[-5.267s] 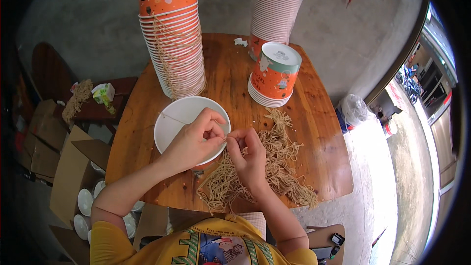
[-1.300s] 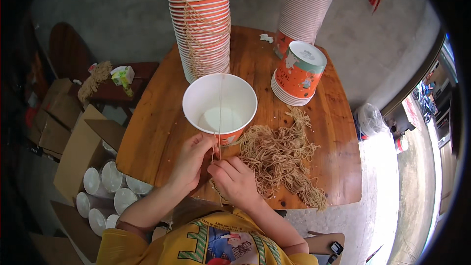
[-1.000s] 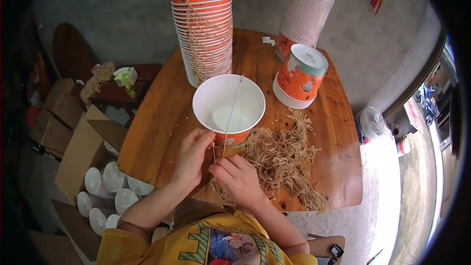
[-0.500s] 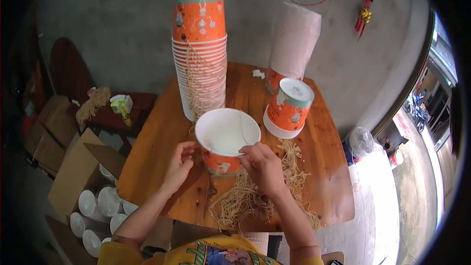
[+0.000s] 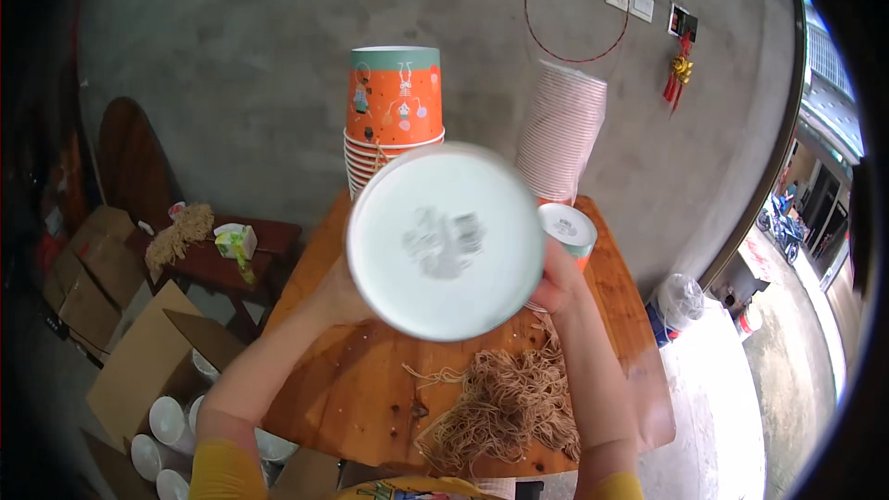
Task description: Attaching thin string handles to decorative paper buckets for packaging.
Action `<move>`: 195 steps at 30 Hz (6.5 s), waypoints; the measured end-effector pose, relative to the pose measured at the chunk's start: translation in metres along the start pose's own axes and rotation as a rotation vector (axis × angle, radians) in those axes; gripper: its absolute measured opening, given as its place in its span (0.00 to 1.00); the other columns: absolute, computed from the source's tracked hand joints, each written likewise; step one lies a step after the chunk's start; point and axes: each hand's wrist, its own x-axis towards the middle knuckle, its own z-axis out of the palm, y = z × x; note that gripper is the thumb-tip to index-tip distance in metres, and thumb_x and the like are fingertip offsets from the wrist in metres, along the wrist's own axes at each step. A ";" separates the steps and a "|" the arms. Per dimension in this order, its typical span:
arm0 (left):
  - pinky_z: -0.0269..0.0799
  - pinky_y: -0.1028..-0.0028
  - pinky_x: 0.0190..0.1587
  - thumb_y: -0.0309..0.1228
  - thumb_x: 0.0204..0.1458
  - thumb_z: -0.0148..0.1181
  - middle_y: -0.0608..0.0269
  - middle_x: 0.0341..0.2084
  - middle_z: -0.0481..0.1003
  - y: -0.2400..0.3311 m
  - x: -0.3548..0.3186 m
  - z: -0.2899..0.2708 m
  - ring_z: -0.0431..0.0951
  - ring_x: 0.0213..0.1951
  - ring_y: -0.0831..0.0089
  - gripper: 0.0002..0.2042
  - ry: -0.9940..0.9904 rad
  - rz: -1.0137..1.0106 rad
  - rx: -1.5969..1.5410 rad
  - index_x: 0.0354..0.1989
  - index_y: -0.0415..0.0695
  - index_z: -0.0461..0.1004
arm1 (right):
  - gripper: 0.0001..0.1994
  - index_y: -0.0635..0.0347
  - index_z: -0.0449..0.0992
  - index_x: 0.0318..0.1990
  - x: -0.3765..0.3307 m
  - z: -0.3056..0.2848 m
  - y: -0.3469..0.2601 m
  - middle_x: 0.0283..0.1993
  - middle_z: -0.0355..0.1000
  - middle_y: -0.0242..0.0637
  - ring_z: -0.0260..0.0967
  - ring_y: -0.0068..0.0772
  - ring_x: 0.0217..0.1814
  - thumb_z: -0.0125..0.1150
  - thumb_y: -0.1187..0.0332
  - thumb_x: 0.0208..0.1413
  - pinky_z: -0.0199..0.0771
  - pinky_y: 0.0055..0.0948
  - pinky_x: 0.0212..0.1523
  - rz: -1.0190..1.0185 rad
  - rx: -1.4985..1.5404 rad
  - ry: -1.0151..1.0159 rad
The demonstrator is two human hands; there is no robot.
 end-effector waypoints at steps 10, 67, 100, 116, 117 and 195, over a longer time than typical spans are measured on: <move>0.61 0.60 0.62 0.54 0.36 0.75 0.46 0.58 0.63 0.105 0.119 -0.099 0.64 0.60 0.60 0.57 0.355 0.581 0.004 0.67 0.49 0.38 | 0.12 0.52 0.68 0.52 0.024 0.048 -0.093 0.25 0.57 0.22 0.48 0.09 0.18 0.55 0.65 0.63 0.49 0.11 0.14 -0.253 -0.025 -0.428; 0.58 0.68 0.62 0.37 0.64 0.50 0.59 0.55 0.65 -0.044 0.097 -0.060 0.64 0.58 0.69 0.18 1.019 0.404 0.063 0.57 0.42 0.61 | 0.19 0.59 0.74 0.50 0.003 -0.087 -0.049 0.48 0.75 0.44 0.70 0.50 0.51 0.60 0.57 0.55 0.70 0.45 0.52 -0.648 -1.907 0.399; 0.65 0.73 0.53 0.35 0.58 0.56 0.61 0.49 0.68 -0.176 0.120 0.226 0.69 0.48 0.70 0.19 0.343 -0.499 -0.517 0.56 0.40 0.65 | 0.06 0.63 0.74 0.39 -0.075 -0.103 -0.101 0.41 0.71 0.40 0.73 0.34 0.41 0.61 0.75 0.53 0.77 0.30 0.44 -1.137 -1.271 0.555; 0.64 0.64 0.44 0.25 0.57 0.55 0.55 0.33 0.69 0.036 -0.029 0.140 0.68 0.37 0.56 0.08 0.253 0.163 0.361 0.44 0.39 0.70 | 0.10 0.55 0.75 0.45 -0.157 -0.145 0.049 0.39 0.73 0.35 0.72 0.38 0.41 0.58 0.75 0.56 0.75 0.29 0.43 -0.479 -1.489 0.389; 0.64 0.64 0.44 0.25 0.57 0.55 0.55 0.33 0.69 0.033 -0.034 0.134 0.68 0.37 0.56 0.08 0.255 0.162 0.363 0.44 0.39 0.70 | 0.12 0.52 0.76 0.45 -0.162 -0.150 0.057 0.38 0.71 0.40 0.69 0.46 0.41 0.60 0.74 0.51 0.73 0.37 0.43 -0.466 -1.676 0.407; 0.61 0.79 0.50 0.28 0.62 0.53 0.68 0.39 0.65 0.050 -0.081 0.194 0.65 0.42 0.82 0.05 0.407 -0.306 -0.701 0.40 0.40 0.68 | 0.06 0.60 0.75 0.40 -0.135 -0.019 0.135 0.30 0.66 0.19 0.58 0.09 0.30 0.58 0.68 0.62 0.60 0.13 0.32 -0.195 -0.343 0.147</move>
